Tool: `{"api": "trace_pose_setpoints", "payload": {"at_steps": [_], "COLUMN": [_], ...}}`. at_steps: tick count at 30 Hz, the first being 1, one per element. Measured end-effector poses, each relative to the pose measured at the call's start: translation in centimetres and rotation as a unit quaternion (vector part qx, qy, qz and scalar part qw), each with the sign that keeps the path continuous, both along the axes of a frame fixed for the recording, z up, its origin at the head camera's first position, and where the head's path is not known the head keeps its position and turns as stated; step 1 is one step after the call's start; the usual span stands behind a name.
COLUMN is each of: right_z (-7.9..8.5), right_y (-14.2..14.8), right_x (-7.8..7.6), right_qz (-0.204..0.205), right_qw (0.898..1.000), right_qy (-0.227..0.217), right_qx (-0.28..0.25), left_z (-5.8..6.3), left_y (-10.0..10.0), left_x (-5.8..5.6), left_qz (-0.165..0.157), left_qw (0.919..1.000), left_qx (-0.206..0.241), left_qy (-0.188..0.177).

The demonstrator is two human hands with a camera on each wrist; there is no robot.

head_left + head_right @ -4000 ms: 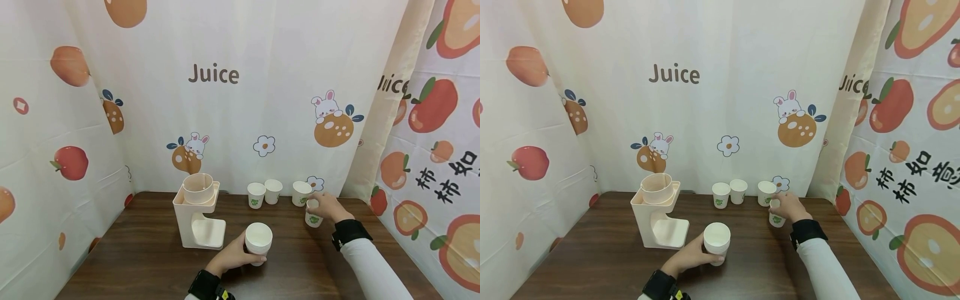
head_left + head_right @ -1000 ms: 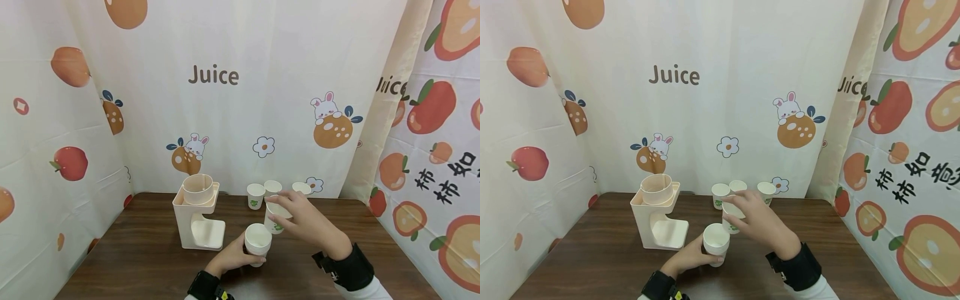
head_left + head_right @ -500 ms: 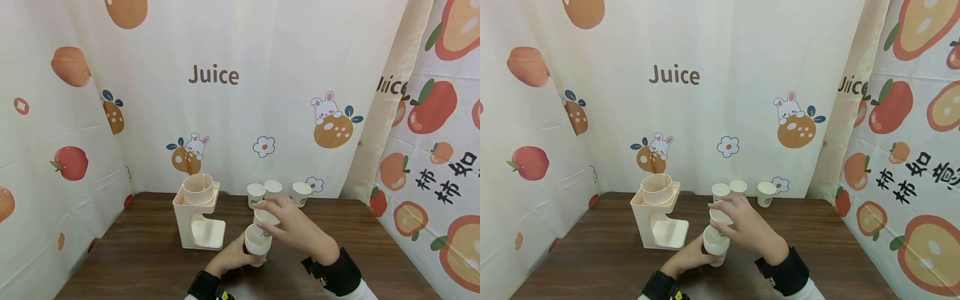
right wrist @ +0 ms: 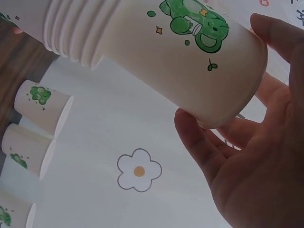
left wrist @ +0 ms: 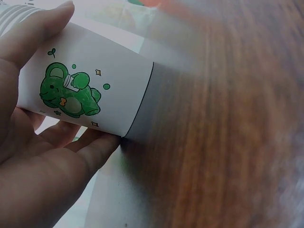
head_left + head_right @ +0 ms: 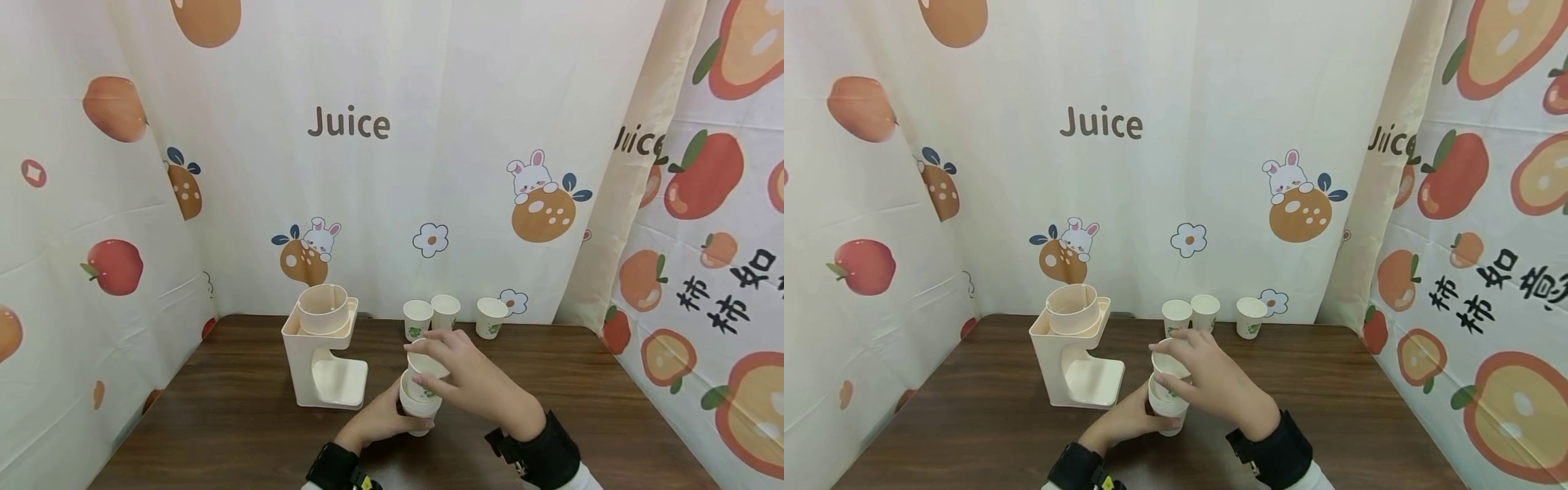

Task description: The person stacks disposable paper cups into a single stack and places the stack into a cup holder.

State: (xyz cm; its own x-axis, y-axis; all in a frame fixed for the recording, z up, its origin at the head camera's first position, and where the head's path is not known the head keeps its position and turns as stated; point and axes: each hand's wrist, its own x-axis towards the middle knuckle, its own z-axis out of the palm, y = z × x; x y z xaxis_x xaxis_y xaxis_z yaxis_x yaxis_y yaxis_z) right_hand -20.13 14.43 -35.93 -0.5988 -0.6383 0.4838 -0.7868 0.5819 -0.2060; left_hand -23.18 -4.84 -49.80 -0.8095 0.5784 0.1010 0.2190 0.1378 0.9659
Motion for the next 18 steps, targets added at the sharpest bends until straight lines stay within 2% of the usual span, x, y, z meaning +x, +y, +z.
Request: {"api": "trace_pose_setpoints", "payload": {"at_steps": [6, 18], "right_z": [-1.0, -3.0], "right_y": [-0.2, -0.7], "right_x": [-0.1, -0.4], "right_qz": [-0.003, -0.019], "right_qw": [1.0, 0.998], "right_qy": [-0.017, -0.063], "right_qx": [0.002, 0.004], "left_z": [0.2, 0.3], "left_y": [0.0, -0.1], "left_x": [0.3, 0.5], "left_qz": [0.0, 0.009], "left_qw": [0.9999, 0.9999], "left_qx": [0.0, -0.006], "left_qy": [0.01, -0.006]}}
